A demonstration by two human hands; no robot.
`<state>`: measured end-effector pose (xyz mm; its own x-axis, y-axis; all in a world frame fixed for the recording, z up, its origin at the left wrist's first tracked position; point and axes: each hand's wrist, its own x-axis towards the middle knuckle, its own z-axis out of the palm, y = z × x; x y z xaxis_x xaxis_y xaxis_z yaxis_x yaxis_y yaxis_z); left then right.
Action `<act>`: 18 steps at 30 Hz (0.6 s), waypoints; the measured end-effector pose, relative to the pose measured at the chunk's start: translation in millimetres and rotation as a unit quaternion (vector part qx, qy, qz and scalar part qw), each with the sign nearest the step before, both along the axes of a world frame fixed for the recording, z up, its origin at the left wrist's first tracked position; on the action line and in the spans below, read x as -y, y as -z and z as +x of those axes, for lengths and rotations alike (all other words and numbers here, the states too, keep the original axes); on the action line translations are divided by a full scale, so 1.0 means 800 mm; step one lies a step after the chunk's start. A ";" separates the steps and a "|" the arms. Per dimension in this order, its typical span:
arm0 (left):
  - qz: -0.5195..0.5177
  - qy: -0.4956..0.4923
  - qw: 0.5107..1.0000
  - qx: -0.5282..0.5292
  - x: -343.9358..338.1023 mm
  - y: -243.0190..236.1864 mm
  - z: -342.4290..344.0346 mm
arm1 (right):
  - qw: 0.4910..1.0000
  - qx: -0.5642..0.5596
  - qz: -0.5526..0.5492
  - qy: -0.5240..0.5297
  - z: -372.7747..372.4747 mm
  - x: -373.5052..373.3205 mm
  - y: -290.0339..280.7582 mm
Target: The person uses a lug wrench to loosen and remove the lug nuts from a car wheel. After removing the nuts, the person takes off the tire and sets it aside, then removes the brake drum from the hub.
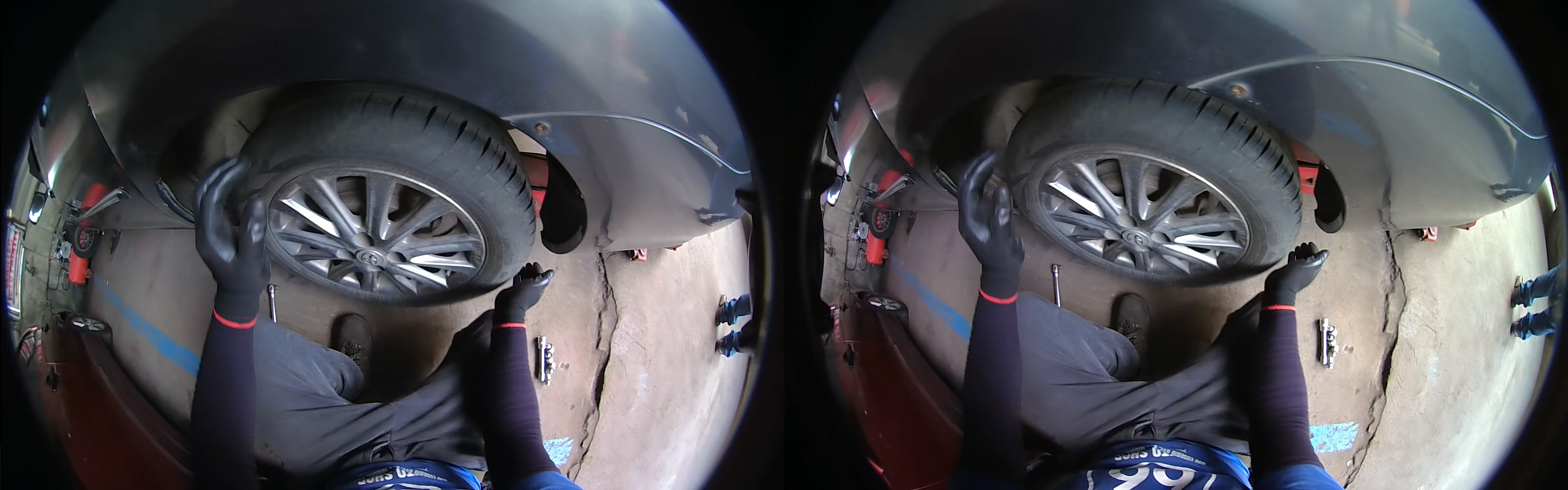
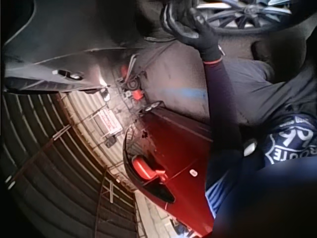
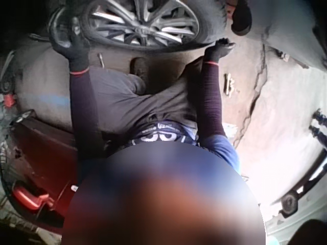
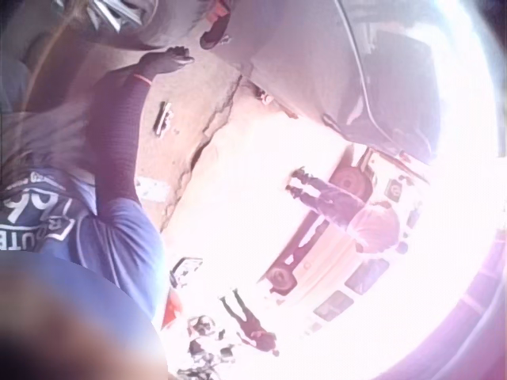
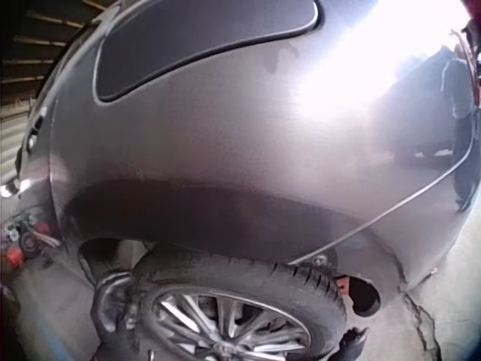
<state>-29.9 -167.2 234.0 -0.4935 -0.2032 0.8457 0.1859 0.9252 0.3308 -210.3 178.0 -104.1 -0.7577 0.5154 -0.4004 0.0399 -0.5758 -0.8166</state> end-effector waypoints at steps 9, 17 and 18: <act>0.485 0.074 0.856 0.163 -0.003 0.083 -0.006 | 0.988 -0.007 0.154 -0.017 0.059 0.017 -0.046; 0.612 0.201 0.736 0.208 -0.016 0.084 -0.027 | 0.838 -0.339 0.266 -0.333 0.180 0.125 -0.255; 0.611 0.193 0.735 0.221 -0.022 0.086 -0.030 | 0.817 -0.331 0.238 -0.409 0.172 0.141 -0.272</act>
